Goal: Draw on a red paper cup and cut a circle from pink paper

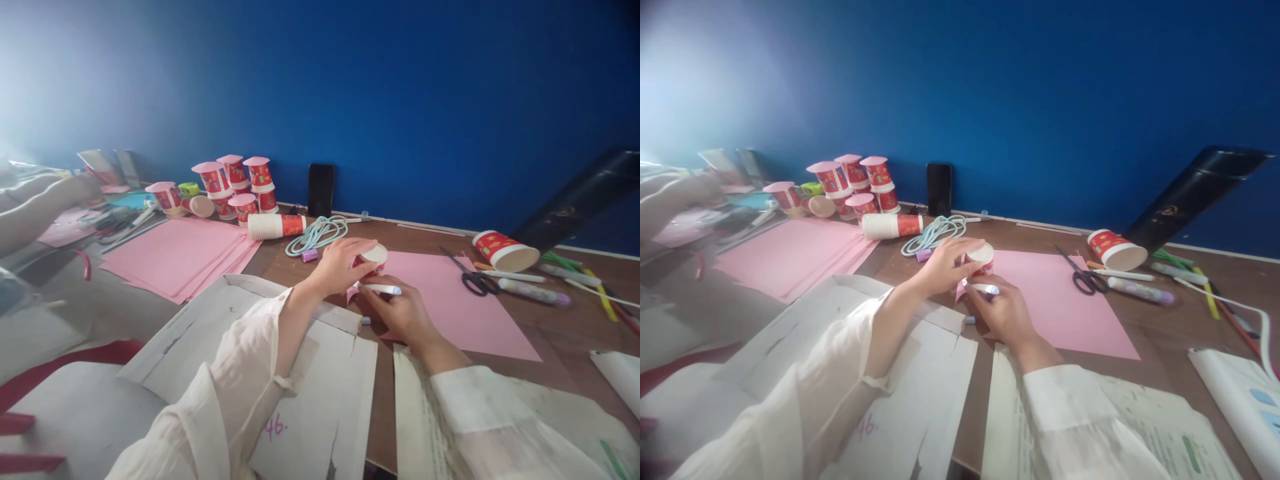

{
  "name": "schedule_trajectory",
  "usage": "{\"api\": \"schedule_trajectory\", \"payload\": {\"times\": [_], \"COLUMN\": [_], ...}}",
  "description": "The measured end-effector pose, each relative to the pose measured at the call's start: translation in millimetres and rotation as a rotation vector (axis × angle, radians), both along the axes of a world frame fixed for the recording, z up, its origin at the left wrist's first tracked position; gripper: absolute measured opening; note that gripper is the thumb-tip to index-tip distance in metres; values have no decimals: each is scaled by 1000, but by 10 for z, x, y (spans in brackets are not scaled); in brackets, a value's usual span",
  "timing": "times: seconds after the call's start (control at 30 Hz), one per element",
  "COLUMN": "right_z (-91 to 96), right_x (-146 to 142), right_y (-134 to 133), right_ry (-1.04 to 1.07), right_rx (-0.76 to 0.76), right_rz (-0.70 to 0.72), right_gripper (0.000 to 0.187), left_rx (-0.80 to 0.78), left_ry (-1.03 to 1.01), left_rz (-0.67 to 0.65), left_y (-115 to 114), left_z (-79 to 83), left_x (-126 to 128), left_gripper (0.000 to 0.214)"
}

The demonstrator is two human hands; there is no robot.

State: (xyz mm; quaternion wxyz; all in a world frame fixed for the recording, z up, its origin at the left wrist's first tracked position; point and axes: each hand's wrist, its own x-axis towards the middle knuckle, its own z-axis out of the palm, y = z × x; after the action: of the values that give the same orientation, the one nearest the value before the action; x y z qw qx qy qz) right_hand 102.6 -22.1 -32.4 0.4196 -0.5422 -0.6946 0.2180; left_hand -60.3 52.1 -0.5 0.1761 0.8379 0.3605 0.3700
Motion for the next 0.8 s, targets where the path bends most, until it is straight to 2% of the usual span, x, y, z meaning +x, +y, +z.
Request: {"api": "schedule_trajectory", "payload": {"times": [0.33,0.53,0.8], "right_z": [-16,16,92], "right_x": [32,62,127], "right_y": [7,8,-10], "right_ry": [11,-11,-76], "right_rx": [-19,-14,-79], "right_rz": [-29,-28,-77], "right_gripper": [26,27,25], "left_rx": [-1,0,7], "left_ry": [17,15,23], "left_rz": [5,3,0], "left_y": [-7,-5,-9], "left_z": [18,20,27], "left_x": [0,0,-3], "left_gripper": [42,42,41]}}
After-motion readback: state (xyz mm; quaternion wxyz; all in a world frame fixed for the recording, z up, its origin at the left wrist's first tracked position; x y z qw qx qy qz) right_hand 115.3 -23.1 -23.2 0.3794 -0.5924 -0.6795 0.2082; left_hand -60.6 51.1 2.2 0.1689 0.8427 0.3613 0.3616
